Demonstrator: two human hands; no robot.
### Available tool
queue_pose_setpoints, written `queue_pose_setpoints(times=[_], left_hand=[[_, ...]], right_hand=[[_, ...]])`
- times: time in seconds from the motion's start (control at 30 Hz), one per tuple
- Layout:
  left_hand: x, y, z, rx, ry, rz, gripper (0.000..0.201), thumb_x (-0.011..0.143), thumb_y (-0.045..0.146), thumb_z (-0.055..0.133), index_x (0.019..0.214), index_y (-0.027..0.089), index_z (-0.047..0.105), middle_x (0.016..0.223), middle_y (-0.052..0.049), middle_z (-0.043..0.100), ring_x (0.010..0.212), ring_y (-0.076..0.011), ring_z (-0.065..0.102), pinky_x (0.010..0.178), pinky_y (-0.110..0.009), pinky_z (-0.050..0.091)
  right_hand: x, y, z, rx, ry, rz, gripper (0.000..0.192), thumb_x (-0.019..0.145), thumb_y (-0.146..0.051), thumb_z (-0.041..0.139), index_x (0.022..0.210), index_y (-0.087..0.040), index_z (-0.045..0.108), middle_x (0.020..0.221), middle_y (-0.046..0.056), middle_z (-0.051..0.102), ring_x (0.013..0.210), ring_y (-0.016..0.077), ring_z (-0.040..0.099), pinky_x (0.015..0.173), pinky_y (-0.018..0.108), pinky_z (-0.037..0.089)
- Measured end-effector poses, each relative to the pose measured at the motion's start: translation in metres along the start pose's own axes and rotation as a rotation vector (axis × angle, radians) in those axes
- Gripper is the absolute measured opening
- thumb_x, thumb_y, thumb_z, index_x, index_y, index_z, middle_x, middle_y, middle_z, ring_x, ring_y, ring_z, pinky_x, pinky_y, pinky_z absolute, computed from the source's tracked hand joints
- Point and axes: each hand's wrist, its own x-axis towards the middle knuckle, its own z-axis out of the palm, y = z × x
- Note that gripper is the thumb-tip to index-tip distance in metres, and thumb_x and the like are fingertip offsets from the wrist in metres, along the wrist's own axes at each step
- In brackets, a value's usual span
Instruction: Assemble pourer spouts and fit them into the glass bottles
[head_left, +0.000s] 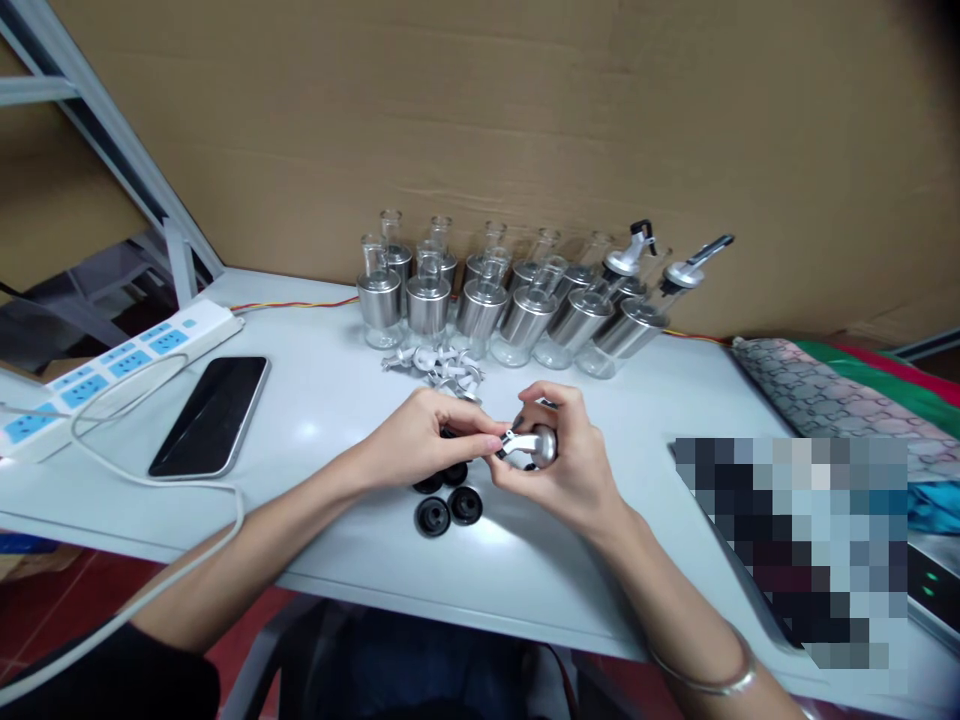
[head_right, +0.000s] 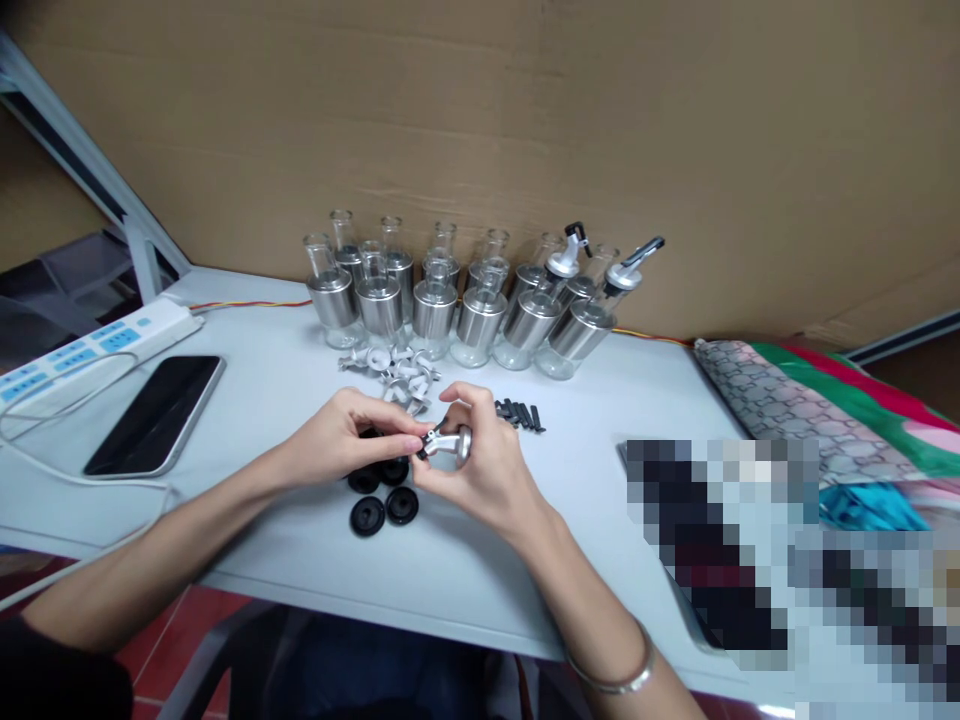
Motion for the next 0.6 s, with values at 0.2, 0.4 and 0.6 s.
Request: queue_pose_setpoints(times=[0.2, 0.4, 0.6], left_hand=[[-0.0004, 0.0013, 0.0006, -0.083, -0.007, 0.009, 0.016, 0.076, 0.021, 0.068, 0.09, 0.015, 0.075, 0.086, -0.006, 0.074, 0.073, -0.0145, 0.067, 0.064, -0.021, 0.051], [0.0008, -0.0042, 0.0005, -0.012, -0.018, 0.06, 0.025, 0.084, 0.031, 0.06, 0.097, 0.015, 0.074, 0.088, -0.007, 0.074, 0.076, -0.0161, 0.066, 0.067, -0.022, 0.049], [0.001, -0.0077, -0.0028, 0.072, -0.051, 0.075, 0.034, 0.087, 0.037, 0.053, 0.098, 0.013, 0.074, 0.095, -0.007, 0.073, 0.082, -0.0182, 0.067, 0.068, -0.023, 0.048]], right_hand=[[0.0022, -0.0057, -0.0013, 0.004, 0.114, 0.024, 0.039, 0.064, -0.023, 0.069, 0.091, -0.024, 0.04, 0.065, -0.007, 0.051, 0.051, 0.0094, 0.054, 0.047, 0.019, 0.043], [0.0049, -0.0074, -0.0032, -0.083, 0.145, -0.012, 0.034, 0.067, -0.026, 0.071, 0.072, -0.023, 0.037, 0.059, -0.008, 0.045, 0.046, 0.0064, 0.045, 0.045, 0.018, 0.039], [0.0059, -0.0071, -0.002, -0.106, 0.163, -0.039, 0.03, 0.063, -0.02, 0.066, 0.076, -0.022, 0.039, 0.065, -0.006, 0.043, 0.051, 0.0073, 0.045, 0.048, 0.018, 0.039]])
